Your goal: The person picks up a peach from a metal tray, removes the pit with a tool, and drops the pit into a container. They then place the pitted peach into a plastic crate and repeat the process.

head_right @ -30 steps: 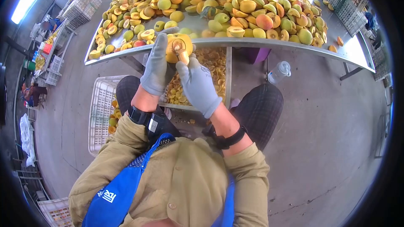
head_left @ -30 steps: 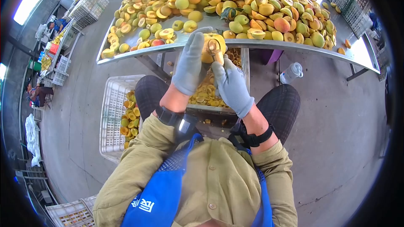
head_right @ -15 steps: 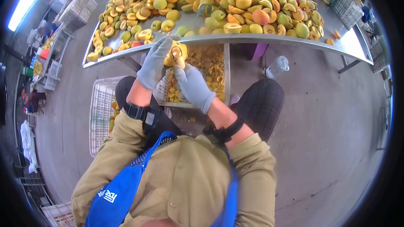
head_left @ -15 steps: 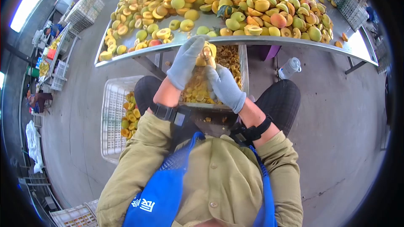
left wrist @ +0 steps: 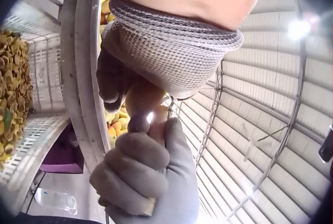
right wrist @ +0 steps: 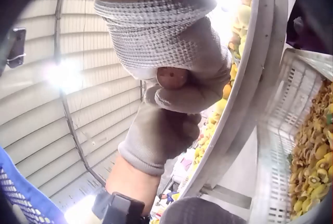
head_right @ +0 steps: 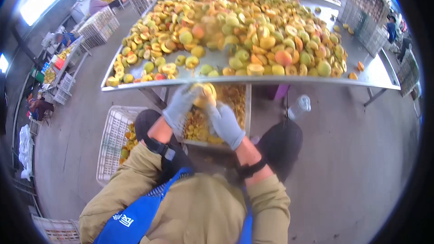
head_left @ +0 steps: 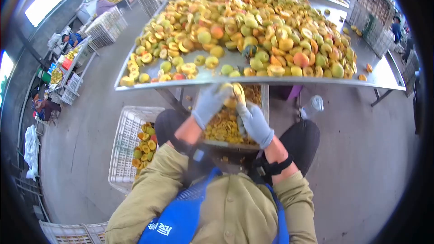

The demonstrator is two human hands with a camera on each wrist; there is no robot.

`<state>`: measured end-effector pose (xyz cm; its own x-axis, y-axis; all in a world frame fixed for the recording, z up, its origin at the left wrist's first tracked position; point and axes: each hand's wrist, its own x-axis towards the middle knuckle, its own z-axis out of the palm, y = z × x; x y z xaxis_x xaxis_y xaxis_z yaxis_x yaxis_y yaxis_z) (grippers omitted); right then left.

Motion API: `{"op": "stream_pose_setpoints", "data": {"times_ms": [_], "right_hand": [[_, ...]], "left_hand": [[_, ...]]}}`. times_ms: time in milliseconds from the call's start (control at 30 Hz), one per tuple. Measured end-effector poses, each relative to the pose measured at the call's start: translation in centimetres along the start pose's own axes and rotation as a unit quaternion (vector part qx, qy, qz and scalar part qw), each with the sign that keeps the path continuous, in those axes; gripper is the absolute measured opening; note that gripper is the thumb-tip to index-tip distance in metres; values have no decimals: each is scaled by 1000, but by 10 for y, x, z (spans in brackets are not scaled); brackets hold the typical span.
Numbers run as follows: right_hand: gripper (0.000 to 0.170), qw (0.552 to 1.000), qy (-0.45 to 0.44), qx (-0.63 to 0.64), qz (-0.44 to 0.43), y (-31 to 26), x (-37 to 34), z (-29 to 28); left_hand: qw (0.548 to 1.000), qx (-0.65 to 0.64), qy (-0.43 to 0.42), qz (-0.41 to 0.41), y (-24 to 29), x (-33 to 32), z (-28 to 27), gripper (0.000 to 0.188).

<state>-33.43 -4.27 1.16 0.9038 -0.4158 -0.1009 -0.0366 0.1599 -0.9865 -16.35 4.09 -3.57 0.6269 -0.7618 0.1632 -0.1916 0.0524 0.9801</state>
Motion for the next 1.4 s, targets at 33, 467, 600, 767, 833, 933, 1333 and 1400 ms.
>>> {"op": "stream_pose_setpoints", "data": {"times_ms": [33, 467, 600, 767, 833, 933, 1333, 1400], "right_hand": [[32, 998, 40, -31, -40, 6, 4, -5], [33, 984, 66, -144, -84, 8, -4, 26], [32, 971, 95, -186, -121, 13, 1, 29], [30, 961, 114, -225, -116, 10, 4, 32], [30, 965, 110, -213, -110, 14, 5, 33], [31, 988, 68, -123, -62, 17, 8, 31], [45, 902, -165, 352, 189, -10, 6, 21], [46, 949, -157, 223, 158, -2, 9, 21]], "left_hand": [[993, -101, -25, -56, 22, -5, -2, 27], [903, -419, 59, -67, 67, -25, 28, 42], [906, -405, 109, -49, 73, -26, 39, 44], [916, -357, 183, -22, 73, -23, 50, 37], [917, -348, 194, -1, 69, -22, 52, 34], [928, -310, 206, 22, 58, -16, 51, 33], [954, -230, 181, 70, 40, -13, 32, 25], [942, -289, 164, 35, 32, -17, 31, 24]]}}
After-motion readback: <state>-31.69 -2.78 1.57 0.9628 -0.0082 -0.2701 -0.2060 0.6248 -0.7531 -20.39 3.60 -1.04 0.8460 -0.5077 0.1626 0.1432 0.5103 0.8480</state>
